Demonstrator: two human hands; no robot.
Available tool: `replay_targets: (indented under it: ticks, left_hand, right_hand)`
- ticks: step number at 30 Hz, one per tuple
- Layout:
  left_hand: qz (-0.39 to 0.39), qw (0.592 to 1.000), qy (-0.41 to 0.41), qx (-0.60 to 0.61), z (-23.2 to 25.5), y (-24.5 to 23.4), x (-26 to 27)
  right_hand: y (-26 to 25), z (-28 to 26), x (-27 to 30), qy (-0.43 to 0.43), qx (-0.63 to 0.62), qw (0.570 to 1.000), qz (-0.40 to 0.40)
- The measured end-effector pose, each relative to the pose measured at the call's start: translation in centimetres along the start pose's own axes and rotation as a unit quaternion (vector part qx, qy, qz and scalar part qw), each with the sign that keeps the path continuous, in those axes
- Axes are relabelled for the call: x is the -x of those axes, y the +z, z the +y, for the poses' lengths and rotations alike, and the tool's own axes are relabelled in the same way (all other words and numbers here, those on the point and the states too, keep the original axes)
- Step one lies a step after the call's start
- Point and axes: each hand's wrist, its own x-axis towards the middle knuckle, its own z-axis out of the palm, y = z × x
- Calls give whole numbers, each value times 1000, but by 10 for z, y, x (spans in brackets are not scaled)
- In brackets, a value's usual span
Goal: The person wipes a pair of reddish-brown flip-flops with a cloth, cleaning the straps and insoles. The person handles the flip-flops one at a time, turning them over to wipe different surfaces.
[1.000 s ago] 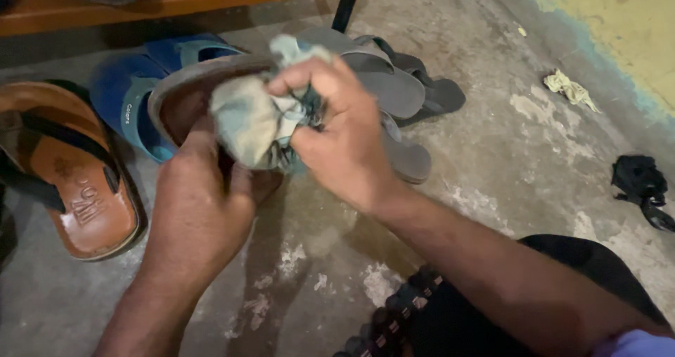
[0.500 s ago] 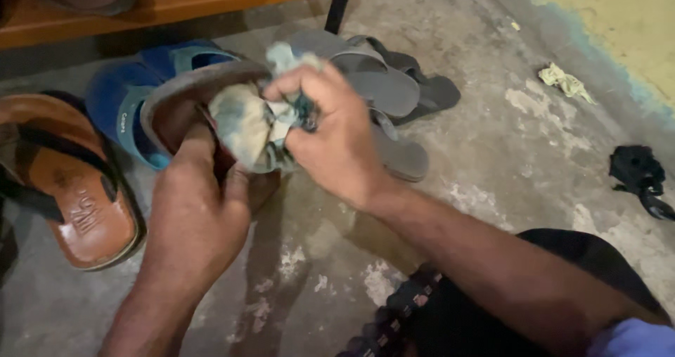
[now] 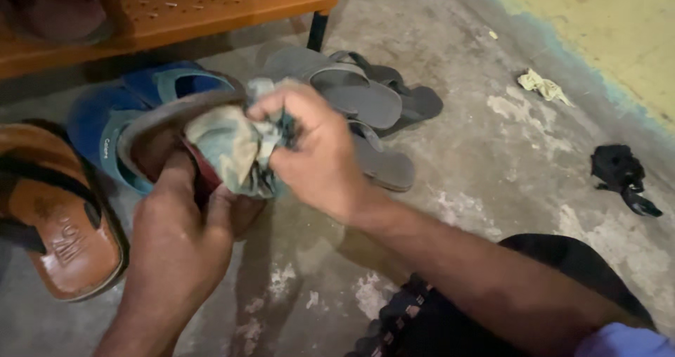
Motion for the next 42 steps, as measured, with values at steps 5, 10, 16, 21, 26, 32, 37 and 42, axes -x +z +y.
replay_targets:
  ticks: [5,10,16,21,26,32,37,42]
  left_hand:
    - [-61,986,-151,40,12,3,0]
    - [-16,999,-39,-5,4,1,0]
    - [-11,999,-32,-11,-7,2,4]
    - [-11,999,-27,34,-8,3,4]
    - [-36,997,-70,-2,0,4,2]
    - [-35,995,-95,0,17,-6,-3]
    - [-21,995,-100,8,12,-2,0]
    - [-43,998,-54,-7,-8,12,7]
  right_hand:
    - [1,12,8,33,168,985,37]
    - [-6,-21,0,14,-29,999,-3]
    - [-1,-44,-9,-16,129,989,-72]
    - [-3,-48,-1,43,141,987,-69]
    - [-1,-38,2,54,106,992,-36]
    - [-15,-48,-16,3,-49,999,-1]
    - [-26,-51,-28,117,35,990,-76]
    - [-14,-48,-17,201,100,955,-196]
